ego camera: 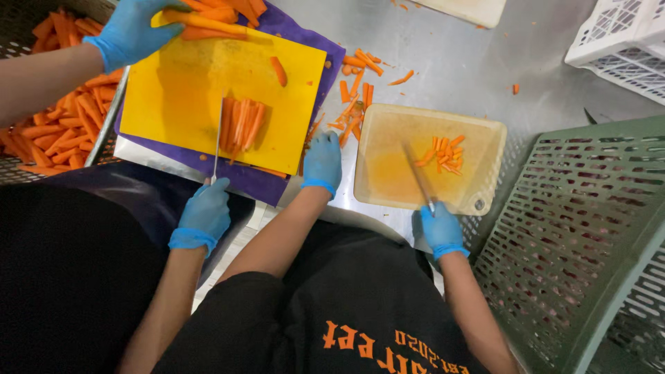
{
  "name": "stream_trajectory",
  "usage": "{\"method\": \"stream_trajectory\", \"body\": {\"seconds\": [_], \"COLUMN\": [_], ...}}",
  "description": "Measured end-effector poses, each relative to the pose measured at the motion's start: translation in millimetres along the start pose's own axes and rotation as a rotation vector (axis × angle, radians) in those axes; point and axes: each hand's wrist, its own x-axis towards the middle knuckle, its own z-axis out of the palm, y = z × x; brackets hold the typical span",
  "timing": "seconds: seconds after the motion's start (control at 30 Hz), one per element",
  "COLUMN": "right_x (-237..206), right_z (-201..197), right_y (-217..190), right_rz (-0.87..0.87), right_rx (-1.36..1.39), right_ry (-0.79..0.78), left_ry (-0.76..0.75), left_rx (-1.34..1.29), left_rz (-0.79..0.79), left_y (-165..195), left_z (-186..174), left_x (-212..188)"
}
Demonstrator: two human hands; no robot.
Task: The person cuts carrot sticks into small pieces on a small cutting board using a knife, then sweeps the cut pieces off the board into a green perforated basket beside the table, repeating the cycle with new carrot sticks. A coworker simultaneously cuts whole carrots on a larger yellow board nearby.
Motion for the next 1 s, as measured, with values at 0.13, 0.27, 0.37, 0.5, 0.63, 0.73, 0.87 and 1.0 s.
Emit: {"method": "stream_trajectory", "body": {"seconds": [0.13,0.27,0.37,0.5,0.63,0.73,0.87,1.0], "right_x": [9,10,8,6,7,9,9,9], "right_z": [-2,-3,-2,0,5,8,11,13], "right_y": [18,21,19,19,25,28,29,32], "right_rz": [-0.002,-0.004,-0.007,-0.029,0.008,-0.015,-0.006,-0.013], "right_rx": [0.053,0.016,0.011,0.049,0.073,0.099,0.086,0.086], "right_ry": [0.110,0.138,0.155,0.170,0.164,0.175,0.161,0.178], "left_ry": [-0.046,-0.011,-0.075,-0.148,-0.073,-0.133,0.147,0.469], "left_rx": [-0.198,-0.435,-0.387,-0.519,-0.748,-0.535,-0.310,0.125], "left_rz": [0.013,-0.018,-0.032,-0.097,0.031,0.112,-0.083,-0.281], "left_y": [-11,-15,-14,-14,-8,-5,-27,-76], "left_z": [7,5,4,3,-9,-31,-58,-67], "left_x": [0,2,4,4,3,2,0,7]}}
